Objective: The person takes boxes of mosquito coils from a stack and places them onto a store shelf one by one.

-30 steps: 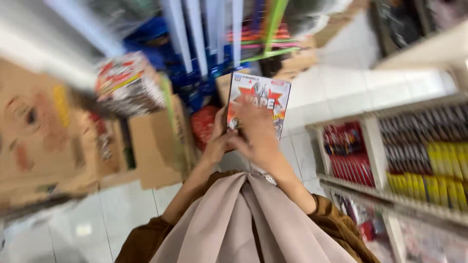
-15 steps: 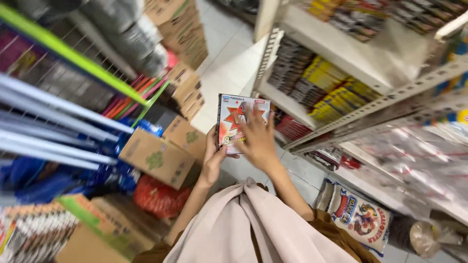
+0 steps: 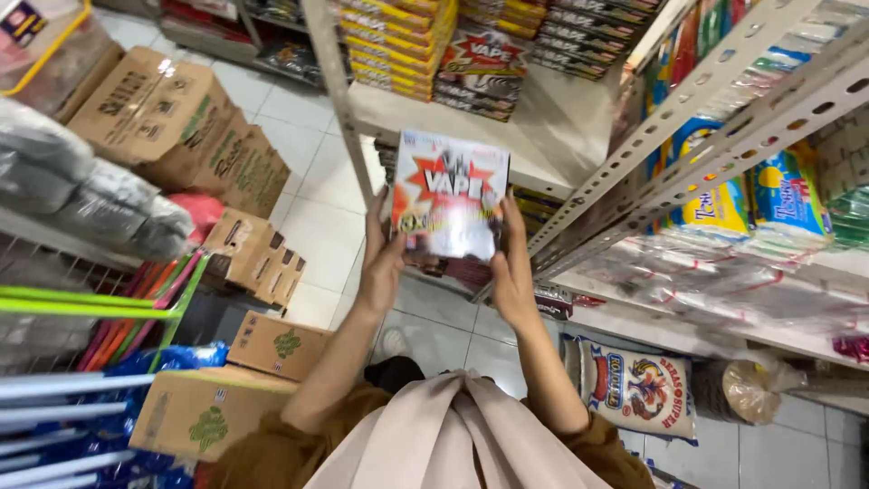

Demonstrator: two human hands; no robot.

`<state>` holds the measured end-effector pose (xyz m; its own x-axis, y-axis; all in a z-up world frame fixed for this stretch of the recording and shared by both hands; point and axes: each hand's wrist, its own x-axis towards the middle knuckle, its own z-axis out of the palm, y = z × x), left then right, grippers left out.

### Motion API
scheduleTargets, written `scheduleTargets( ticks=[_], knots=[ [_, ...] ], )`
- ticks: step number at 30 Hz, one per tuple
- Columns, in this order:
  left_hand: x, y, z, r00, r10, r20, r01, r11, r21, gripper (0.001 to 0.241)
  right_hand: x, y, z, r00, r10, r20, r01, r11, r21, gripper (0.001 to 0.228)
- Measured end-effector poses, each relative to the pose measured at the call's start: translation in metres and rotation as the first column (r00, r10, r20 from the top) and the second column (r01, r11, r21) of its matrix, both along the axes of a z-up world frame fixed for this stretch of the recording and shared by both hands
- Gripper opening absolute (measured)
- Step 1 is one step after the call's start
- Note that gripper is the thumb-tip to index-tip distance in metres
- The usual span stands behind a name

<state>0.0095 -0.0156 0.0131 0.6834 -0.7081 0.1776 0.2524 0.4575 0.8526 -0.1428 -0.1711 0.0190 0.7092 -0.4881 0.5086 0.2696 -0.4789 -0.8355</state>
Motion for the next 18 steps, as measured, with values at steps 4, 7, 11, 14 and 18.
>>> scheduleTargets(
  ticks=[4, 7, 11, 14, 18],
  knots=[
    [0.033, -0.051, 0.054, 0.992, -0.069, 0.106, 0.081, 0.990, -0.115, 0.069, 0.037, -0.050, 0.044, 0.994, -0.026, 0.110, 0.036, 0.996, -0.085, 0.092],
    [0.062, -0.094, 0.091, 0.969, -0.068, 0.238, 0.113, 0.977, -0.181, 0.067, 0.063, -0.088, 0.067, 0.978, -0.026, 0.208, 0.068, 0.978, -0.196, 0.103],
    [0.099, -0.147, 0.124, 0.843, 0.099, 0.529, 0.049, 0.965, -0.258, 0.060, 0.109, -0.147, 0.079, 0.954, -0.078, 0.290, 0.123, 0.982, -0.141, 0.102],
    [0.123, -0.185, 0.143, 0.758, 0.181, 0.626, 0.046, 0.943, -0.328, 0.058, 0.143, -0.192, 0.090, 0.914, -0.080, 0.397, 0.145, 0.980, -0.137, 0.098],
    [0.156, -0.230, 0.153, 0.749, 0.110, 0.653, 0.068, 0.968, -0.241, 0.050, 0.185, -0.244, 0.085, 0.832, -0.085, 0.548, 0.049, 0.996, 0.080, 0.098]
  ],
)
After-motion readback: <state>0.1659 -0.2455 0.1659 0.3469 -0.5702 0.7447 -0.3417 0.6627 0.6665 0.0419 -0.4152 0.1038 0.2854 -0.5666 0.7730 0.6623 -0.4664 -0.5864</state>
